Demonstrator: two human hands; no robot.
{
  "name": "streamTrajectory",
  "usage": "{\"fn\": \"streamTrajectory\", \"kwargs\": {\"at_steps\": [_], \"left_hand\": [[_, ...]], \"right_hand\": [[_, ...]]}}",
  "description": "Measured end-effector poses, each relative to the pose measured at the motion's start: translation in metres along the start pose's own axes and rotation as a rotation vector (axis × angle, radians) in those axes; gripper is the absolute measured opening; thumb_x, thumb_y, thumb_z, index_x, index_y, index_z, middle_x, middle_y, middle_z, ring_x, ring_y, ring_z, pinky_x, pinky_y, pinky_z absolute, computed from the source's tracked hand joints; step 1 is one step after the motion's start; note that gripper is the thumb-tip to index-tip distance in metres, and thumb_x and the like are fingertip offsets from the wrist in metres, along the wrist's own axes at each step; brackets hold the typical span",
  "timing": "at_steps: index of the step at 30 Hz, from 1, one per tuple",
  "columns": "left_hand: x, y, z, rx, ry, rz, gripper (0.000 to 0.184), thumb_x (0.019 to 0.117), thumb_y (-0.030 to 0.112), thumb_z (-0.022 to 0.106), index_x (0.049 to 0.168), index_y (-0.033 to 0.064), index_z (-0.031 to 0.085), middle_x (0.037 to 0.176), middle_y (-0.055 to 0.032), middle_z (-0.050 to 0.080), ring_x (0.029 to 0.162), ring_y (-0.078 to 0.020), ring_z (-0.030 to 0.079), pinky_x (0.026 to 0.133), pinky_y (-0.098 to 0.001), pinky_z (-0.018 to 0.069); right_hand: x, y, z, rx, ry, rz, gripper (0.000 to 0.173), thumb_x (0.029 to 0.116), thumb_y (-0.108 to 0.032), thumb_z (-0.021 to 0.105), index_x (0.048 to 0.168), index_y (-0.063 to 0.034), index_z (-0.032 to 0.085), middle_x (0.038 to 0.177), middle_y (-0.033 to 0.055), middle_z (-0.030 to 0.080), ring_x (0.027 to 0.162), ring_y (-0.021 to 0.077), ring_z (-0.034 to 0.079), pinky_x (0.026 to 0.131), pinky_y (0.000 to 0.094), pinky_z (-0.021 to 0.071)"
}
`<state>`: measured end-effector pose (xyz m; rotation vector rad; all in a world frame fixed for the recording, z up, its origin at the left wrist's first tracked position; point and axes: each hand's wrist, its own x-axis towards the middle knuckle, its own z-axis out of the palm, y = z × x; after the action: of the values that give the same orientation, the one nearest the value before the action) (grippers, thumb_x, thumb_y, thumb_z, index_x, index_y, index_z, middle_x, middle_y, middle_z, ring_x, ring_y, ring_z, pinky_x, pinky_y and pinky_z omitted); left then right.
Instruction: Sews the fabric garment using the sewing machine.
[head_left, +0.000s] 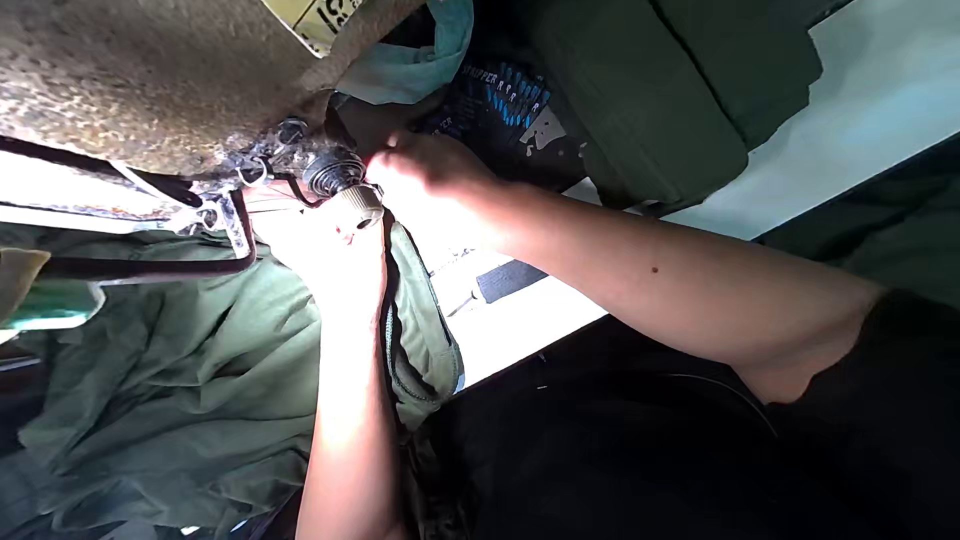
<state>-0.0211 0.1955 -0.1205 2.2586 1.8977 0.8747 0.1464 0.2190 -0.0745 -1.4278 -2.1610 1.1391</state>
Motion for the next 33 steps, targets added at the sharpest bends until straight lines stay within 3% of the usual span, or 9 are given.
{"fn": "streamTrajectory", "kwargs": {"at_steps": [5,9,13,16,19,24,29,33], "left_hand": [[0.0007,-0.0080,0.0058,0.018,0.055,-0.003,0.040,0.0924,0.040,0.065,0.099,0.0012,0.065,0.104,-0.0115,0.066,0.104,-0.0121,0.060,0.094,-0.0324,0.0435],[0.0028,-0.0073,0.0069,-0.034,0.079,-0.011,0.047,0.0913,0.037,0.065,0.115,-0.0036,0.060,0.109,-0.0108,0.064,0.104,-0.0067,0.060,0.093,-0.0253,0.0468],[0.0025,-0.0077,0.0079,-0.031,0.090,0.005,0.038,0.0915,0.035,0.065,0.105,-0.0006,0.062,0.102,-0.0090,0.064,0.100,-0.0075,0.060,0.090,-0.0261,0.0467],[0.0021,-0.0077,0.0083,0.001,0.093,0.019,0.038,0.0929,0.036,0.065,0.100,-0.0010,0.064,0.101,-0.0134,0.065,0.101,-0.0123,0.061,0.091,-0.0303,0.0450],[0.0023,-0.0088,0.0094,-0.037,0.095,0.004,0.038,0.0919,0.035,0.066,0.106,-0.0002,0.063,0.106,-0.0103,0.064,0.105,-0.0084,0.060,0.093,-0.0257,0.0473],[0.0031,-0.0100,0.0104,-0.069,0.118,0.037,0.035,0.0927,0.033,0.067,0.103,0.0004,0.063,0.103,-0.0091,0.064,0.103,-0.0091,0.061,0.091,-0.0266,0.0486],[0.0003,-0.0053,0.0061,0.025,0.082,0.042,0.039,0.0945,0.036,0.063,0.099,-0.0027,0.065,0.099,-0.0143,0.066,0.100,-0.0128,0.061,0.091,-0.0301,0.0444],[0.0002,-0.0044,0.0058,0.059,0.073,-0.003,0.045,0.0938,0.041,0.062,0.104,-0.0030,0.064,0.104,-0.0149,0.066,0.103,-0.0129,0.061,0.093,-0.0307,0.0448]], "right_hand": [[0.0016,0.0009,-0.0008,-0.019,-0.018,-0.008,0.027,0.1030,-0.011,0.055,0.128,-0.0075,0.067,0.135,0.0143,0.061,0.118,0.0300,0.063,0.093,0.0469,0.0505],[0.0029,0.0008,-0.0002,-0.041,-0.026,-0.005,0.027,0.1012,-0.009,0.056,0.126,-0.0091,0.067,0.134,0.0131,0.061,0.116,0.0290,0.063,0.092,0.0461,0.0514],[0.0019,0.0002,-0.0001,-0.027,-0.019,0.000,0.027,0.1038,-0.012,0.053,0.127,-0.0089,0.067,0.135,0.0128,0.061,0.118,0.0287,0.063,0.093,0.0459,0.0507],[0.0027,0.0007,-0.0002,-0.055,-0.019,-0.008,0.026,0.1035,-0.012,0.054,0.125,-0.0088,0.067,0.134,0.0128,0.061,0.116,0.0292,0.063,0.091,0.0454,0.0514],[0.0026,0.0007,-0.0007,-0.061,-0.019,-0.011,0.025,0.1031,-0.011,0.054,0.124,-0.0089,0.067,0.134,0.0131,0.060,0.115,0.0285,0.063,0.091,0.0447,0.0514],[0.0017,-0.0021,-0.0018,-0.062,-0.036,0.018,0.027,0.1040,-0.012,0.053,0.126,-0.0105,0.067,0.136,0.0124,0.059,0.117,0.0286,0.063,0.091,0.0450,0.0515],[0.0018,-0.0019,-0.0019,-0.059,-0.033,0.015,0.027,0.1031,-0.010,0.054,0.127,-0.0090,0.067,0.137,0.0136,0.059,0.117,0.0297,0.062,0.091,0.0462,0.0508],[0.0034,-0.0005,-0.0016,-0.063,-0.029,0.013,0.027,0.1019,-0.010,0.056,0.126,-0.0098,0.067,0.136,0.0122,0.059,0.116,0.0282,0.063,0.091,0.0451,0.0516]]}}
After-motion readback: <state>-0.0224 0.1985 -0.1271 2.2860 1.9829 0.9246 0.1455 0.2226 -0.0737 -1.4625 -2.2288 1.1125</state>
